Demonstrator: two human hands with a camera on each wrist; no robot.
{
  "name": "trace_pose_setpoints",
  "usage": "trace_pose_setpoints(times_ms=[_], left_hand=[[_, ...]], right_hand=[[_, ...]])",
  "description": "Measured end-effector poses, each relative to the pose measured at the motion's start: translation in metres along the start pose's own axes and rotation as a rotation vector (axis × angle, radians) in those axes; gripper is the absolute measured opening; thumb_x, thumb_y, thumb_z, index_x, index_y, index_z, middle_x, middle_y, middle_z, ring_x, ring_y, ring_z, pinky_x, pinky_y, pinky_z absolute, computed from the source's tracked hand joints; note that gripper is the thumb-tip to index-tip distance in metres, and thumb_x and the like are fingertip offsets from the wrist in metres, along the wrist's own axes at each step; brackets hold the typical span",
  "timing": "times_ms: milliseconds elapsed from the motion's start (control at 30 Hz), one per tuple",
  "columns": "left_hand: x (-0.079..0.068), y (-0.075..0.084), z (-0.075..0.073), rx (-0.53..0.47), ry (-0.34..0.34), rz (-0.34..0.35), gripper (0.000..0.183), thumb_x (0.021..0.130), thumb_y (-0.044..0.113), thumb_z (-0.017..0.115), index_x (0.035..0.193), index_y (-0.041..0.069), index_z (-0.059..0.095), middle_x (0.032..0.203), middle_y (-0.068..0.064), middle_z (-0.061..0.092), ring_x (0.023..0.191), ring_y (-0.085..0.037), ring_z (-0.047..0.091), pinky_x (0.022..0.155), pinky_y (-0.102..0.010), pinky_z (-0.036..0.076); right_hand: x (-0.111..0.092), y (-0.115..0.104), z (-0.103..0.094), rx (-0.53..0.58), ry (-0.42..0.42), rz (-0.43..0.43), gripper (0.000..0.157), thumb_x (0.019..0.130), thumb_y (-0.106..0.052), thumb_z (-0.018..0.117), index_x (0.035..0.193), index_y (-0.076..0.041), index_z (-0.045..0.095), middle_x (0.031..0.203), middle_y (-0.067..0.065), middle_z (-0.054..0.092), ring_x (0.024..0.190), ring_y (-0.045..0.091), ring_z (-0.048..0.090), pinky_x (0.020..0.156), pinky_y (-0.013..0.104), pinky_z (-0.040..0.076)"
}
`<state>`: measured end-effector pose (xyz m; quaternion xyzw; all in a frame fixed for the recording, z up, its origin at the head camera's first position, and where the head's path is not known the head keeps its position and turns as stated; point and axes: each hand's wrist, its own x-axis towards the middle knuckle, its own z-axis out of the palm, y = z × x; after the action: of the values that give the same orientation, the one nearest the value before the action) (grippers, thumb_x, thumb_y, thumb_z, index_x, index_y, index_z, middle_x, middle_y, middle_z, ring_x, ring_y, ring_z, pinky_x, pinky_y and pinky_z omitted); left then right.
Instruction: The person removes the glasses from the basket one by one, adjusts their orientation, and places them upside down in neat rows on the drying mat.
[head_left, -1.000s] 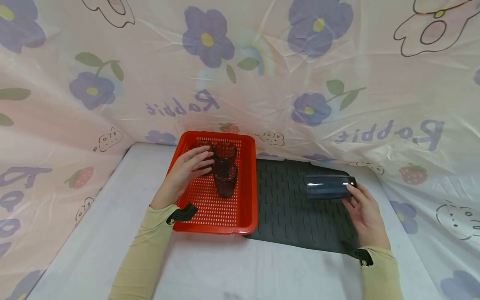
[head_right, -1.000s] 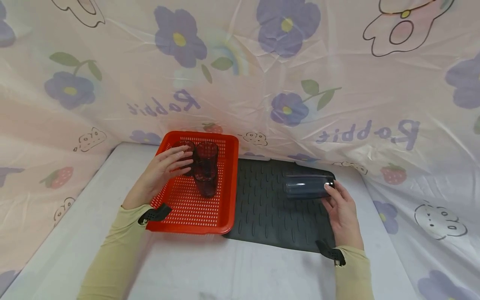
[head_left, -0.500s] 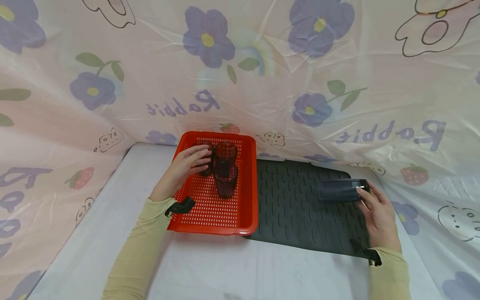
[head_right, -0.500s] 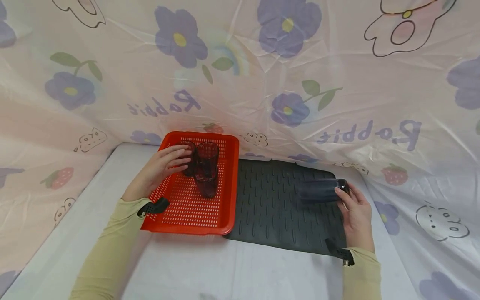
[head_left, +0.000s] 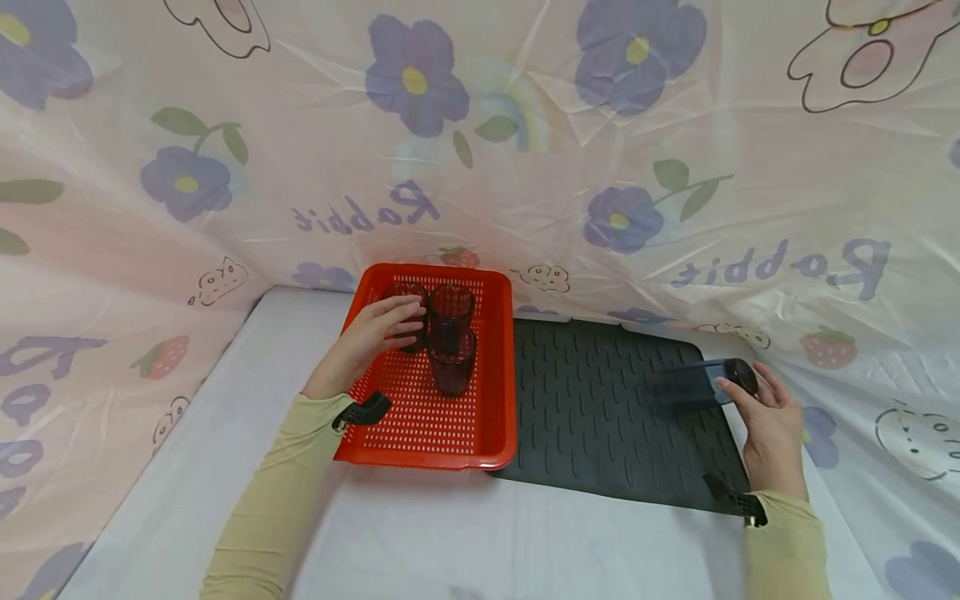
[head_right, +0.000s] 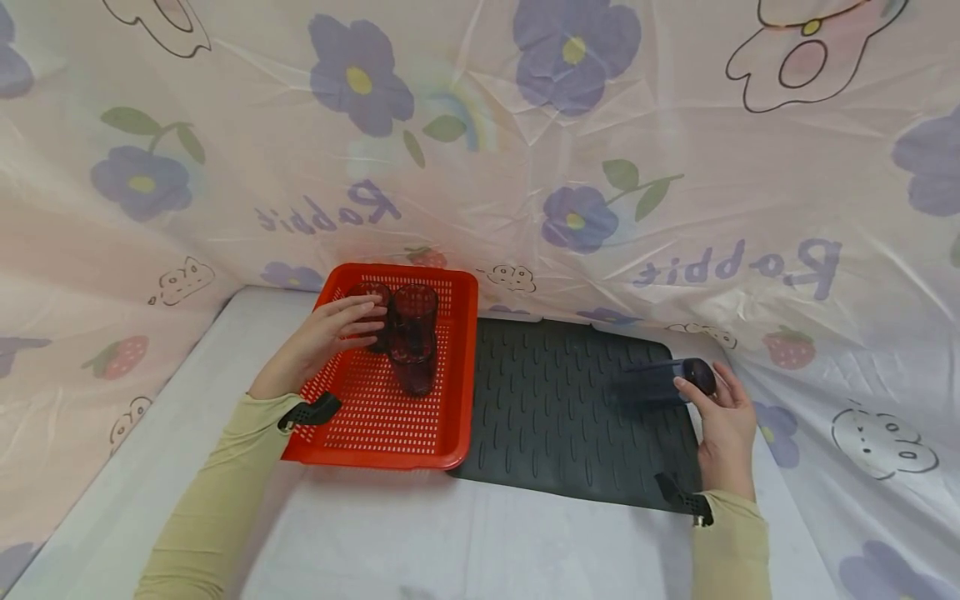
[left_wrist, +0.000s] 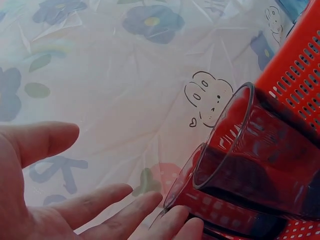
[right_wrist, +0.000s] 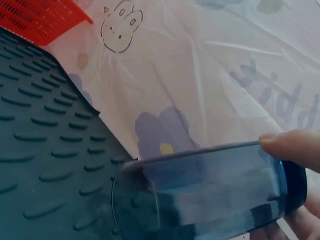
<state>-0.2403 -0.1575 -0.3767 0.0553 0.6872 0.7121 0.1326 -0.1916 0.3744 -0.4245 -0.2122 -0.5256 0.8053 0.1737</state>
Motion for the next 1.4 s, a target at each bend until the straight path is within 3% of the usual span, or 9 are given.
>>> trace_pose_setpoints(times_ms=[300, 400, 633, 1000, 1200, 1400], left_hand=[[0.001, -0.003, 0.000, 0.017, -0.005, -0.015, 0.059, 0.099, 0.033, 0.054, 0.145, 0.001, 0.036, 0.143, -0.021, 0.040, 0.129, -0.039, 0.040, 0.106, -0.048, 0.035], [0.001, -0.003, 0.000, 0.028, -0.013, -0.029, 0.059, 0.099, 0.033, 0.053, 0.145, 0.002, 0.036, 0.144, -0.019, 0.040, 0.129, -0.037, 0.041, 0.106, -0.048, 0.034], [0.004, -0.006, 0.003, 0.035, -0.021, -0.031, 0.058, 0.098, 0.033, 0.054, 0.144, 0.001, 0.039, 0.143, -0.018, 0.041, 0.127, -0.035, 0.044, 0.104, -0.048, 0.037], [0.004, -0.009, 0.006, 0.110, -0.080, -0.023, 0.050, 0.101, 0.023, 0.049, 0.143, -0.003, 0.039, 0.145, -0.018, 0.038, 0.131, -0.039, 0.038, 0.106, -0.049, 0.035], [0.011, -0.012, 0.009, 0.164, -0.125, -0.029, 0.056, 0.097, 0.030, 0.057, 0.142, 0.000, 0.042, 0.142, -0.014, 0.044, 0.130, -0.036, 0.040, 0.104, -0.049, 0.036], [0.014, -0.013, 0.010, 0.215, -0.109, -0.046, 0.064, 0.089, 0.038, 0.067, 0.140, 0.004, 0.046, 0.137, -0.007, 0.049, 0.127, -0.030, 0.045, 0.105, -0.045, 0.037]], right_hand=[[0.014, 0.005, -0.006, 0.039, 0.007, -0.081, 0.067, 0.066, 0.019, 0.078, 0.125, -0.009, 0.062, 0.127, 0.001, 0.060, 0.106, 0.008, 0.061, 0.080, 0.014, 0.049], [0.017, 0.006, -0.006, -0.002, 0.022, -0.112, 0.067, 0.064, 0.017, 0.080, 0.123, -0.011, 0.066, 0.129, 0.001, 0.059, 0.108, 0.007, 0.060, 0.083, 0.013, 0.047], [0.016, -0.003, -0.003, -0.007, 0.035, -0.060, 0.072, 0.067, 0.020, 0.076, 0.129, -0.014, 0.062, 0.144, 0.003, 0.044, 0.120, 0.008, 0.051, 0.082, 0.010, 0.046], [0.018, -0.003, -0.001, -0.105, 0.023, -0.045, 0.077, 0.067, 0.015, 0.079, 0.134, -0.017, 0.058, 0.146, 0.000, 0.042, 0.125, 0.008, 0.046, 0.097, 0.014, 0.038], [0.021, 0.001, -0.003, -0.106, 0.030, -0.046, 0.074, 0.069, 0.015, 0.077, 0.133, -0.017, 0.058, 0.144, 0.002, 0.044, 0.124, 0.008, 0.048, 0.091, 0.011, 0.041], [0.026, 0.007, 0.003, -0.140, 0.011, -0.058, 0.075, 0.069, 0.009, 0.080, 0.135, -0.018, 0.056, 0.144, 0.000, 0.046, 0.122, 0.009, 0.048, 0.092, 0.013, 0.041]])
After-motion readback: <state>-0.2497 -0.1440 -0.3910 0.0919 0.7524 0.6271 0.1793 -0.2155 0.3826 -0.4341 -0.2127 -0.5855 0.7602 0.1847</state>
